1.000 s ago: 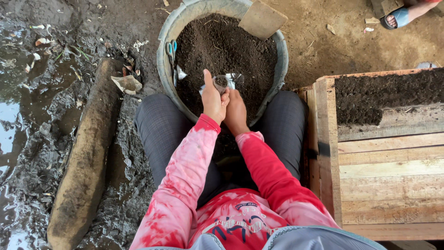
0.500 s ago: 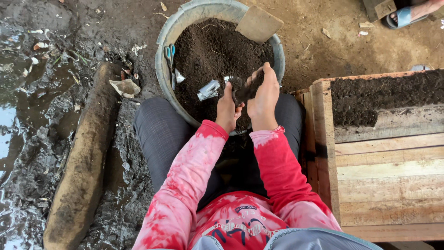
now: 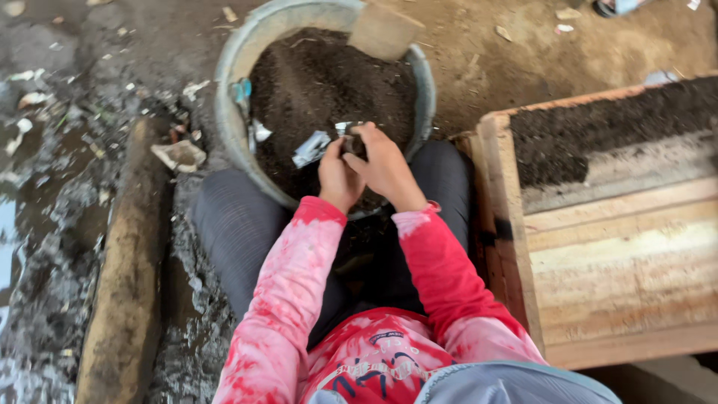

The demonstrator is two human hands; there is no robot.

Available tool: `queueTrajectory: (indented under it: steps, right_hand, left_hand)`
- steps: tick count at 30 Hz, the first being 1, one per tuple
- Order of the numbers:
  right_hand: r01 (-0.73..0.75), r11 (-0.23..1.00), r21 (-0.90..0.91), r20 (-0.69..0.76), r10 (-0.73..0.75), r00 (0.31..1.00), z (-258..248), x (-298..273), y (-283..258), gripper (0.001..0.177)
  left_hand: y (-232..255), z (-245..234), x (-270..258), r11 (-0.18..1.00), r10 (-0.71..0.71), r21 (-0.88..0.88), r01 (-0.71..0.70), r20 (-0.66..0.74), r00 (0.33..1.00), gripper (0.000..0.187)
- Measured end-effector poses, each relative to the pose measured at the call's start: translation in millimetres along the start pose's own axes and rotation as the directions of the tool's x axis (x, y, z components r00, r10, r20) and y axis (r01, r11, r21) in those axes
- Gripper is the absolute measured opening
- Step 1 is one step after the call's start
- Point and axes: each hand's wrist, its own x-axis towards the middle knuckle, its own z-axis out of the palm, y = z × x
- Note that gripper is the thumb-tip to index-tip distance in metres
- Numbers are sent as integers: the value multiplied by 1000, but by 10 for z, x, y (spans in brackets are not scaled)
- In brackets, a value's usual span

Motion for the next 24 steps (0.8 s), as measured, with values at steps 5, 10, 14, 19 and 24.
queueTrajectory:
  steps: [5, 10, 14, 19, 24]
  right_hand:
    - [-5, 999, -54, -176, -5, 984, -449, -105, 182, 41]
    - [-260, 929, -265, -514, 92, 853, -1749, -859, 754, 36]
    - [-713, 540, -447, -781, 153, 606, -2481, -1531, 2497, 30]
    - [-691, 603, -398, -690, 300, 658, -2672, -1669, 2979, 19]
    - [-676, 688, -264, -469, 521, 713, -2641, -1558, 2118, 13]
  left_hand:
    - [34, 462, -597, 787, 27, 566, -245, 365, 930, 59]
    - [-489, 296, -442, 59, 51, 730, -681, 679, 733, 45]
    - [-1210, 623, -818, -256, -241, 243, -936, 921, 305, 37]
    - [-2266, 399, -800, -407, -291, 47, -912, 940, 178, 63]
    - [-2222, 341, -788, -580, -352, 27, -814, 893, 281, 73]
